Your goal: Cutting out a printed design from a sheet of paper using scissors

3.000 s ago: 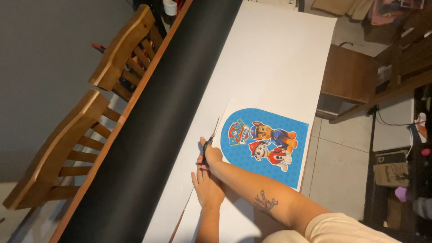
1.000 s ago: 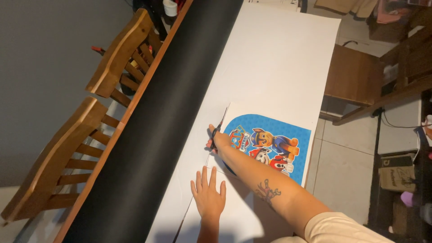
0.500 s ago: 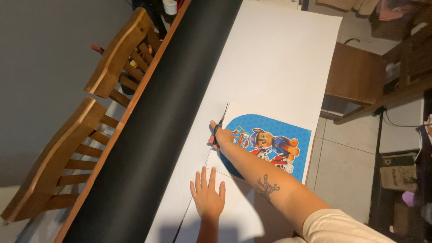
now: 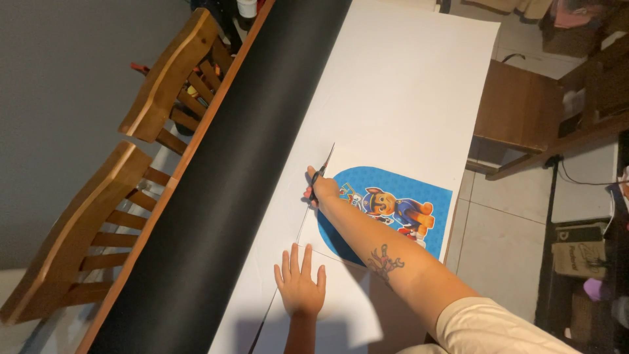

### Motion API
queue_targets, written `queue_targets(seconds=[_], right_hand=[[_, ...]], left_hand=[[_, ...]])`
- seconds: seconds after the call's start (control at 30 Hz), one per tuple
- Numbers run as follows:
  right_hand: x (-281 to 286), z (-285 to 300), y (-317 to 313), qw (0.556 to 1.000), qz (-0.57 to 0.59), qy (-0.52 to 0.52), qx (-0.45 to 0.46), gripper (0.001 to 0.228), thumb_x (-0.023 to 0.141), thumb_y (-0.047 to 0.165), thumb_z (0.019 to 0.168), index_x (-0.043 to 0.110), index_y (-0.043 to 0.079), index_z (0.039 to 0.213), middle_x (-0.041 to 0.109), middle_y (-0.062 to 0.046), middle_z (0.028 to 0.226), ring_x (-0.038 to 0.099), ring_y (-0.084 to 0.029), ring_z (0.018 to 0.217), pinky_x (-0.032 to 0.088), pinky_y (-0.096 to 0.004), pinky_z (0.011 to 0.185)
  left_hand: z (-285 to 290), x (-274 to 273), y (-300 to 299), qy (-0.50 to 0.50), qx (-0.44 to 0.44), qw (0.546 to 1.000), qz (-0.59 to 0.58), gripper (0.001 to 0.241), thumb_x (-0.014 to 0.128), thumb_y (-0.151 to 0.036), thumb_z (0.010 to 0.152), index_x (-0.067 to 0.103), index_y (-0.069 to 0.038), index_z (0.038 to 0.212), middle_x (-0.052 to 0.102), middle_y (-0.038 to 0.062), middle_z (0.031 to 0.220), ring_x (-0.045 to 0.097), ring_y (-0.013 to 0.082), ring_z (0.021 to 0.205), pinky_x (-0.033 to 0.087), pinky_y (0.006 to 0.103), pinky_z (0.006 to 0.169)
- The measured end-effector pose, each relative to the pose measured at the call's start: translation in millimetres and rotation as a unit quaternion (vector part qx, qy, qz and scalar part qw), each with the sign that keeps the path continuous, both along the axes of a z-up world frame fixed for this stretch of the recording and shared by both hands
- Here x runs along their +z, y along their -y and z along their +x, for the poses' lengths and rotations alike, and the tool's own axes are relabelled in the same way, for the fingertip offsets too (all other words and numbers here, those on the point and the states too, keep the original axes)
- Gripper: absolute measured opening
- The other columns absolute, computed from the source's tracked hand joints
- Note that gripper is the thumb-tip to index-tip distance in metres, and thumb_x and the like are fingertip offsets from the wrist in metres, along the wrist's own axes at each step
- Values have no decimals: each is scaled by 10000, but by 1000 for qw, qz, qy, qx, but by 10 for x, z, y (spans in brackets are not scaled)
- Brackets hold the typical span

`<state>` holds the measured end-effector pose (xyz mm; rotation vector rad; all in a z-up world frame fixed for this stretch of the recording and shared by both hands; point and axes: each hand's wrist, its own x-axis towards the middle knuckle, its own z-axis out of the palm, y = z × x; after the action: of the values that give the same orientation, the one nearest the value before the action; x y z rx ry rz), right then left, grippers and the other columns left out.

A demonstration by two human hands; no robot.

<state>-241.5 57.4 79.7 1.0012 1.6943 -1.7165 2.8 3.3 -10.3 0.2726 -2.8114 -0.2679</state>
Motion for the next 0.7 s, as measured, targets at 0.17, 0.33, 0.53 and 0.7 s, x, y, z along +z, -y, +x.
queue_targets(seconds=[0.17, 0.33, 0.53, 0.7], right_hand=[[75, -156, -69, 999, -21, 23, 12, 589, 625, 677, 898, 626, 91, 844, 624, -32, 628, 638, -138, 562, 368, -239, 438], [79, -203, -71, 999, -25, 44, 14, 592, 601, 696, 923, 598, 116, 802, 576, -12, 589, 603, -125, 540, 363, -244, 476], [-104, -261, -88, 999, 38, 5, 25, 503, 608, 571, 975, 608, 124, 743, 623, -14, 597, 627, -143, 543, 367, -275, 469], [-160, -208, -120, 999, -21, -11, -24, 488, 705, 496, 949, 654, 20, 850, 661, -93, 641, 599, -170, 514, 359, -240, 347]], left_hand=[[-6, 34, 10, 50, 0, 999, 6, 591, 572, -501, 938, 508, -319, 1496, 445, 24, 1591, 385, 299, 1472, 259, 550, 1196], [-12, 70, -23, 2, 2, 1000, -5, 574, 623, -464, 912, 559, -305, 1460, 492, 24, 1561, 443, 293, 1444, 307, 544, 1188], [-15, 87, -29, 53, 10, 999, -4, 600, 612, -484, 908, 524, -322, 1480, 465, 13, 1580, 410, 280, 1462, 275, 532, 1199], [-21, -16, -39, -2, 18, 1000, 2, 583, 614, -465, 894, 558, -334, 1460, 483, -7, 1572, 429, 264, 1461, 285, 533, 1209]])
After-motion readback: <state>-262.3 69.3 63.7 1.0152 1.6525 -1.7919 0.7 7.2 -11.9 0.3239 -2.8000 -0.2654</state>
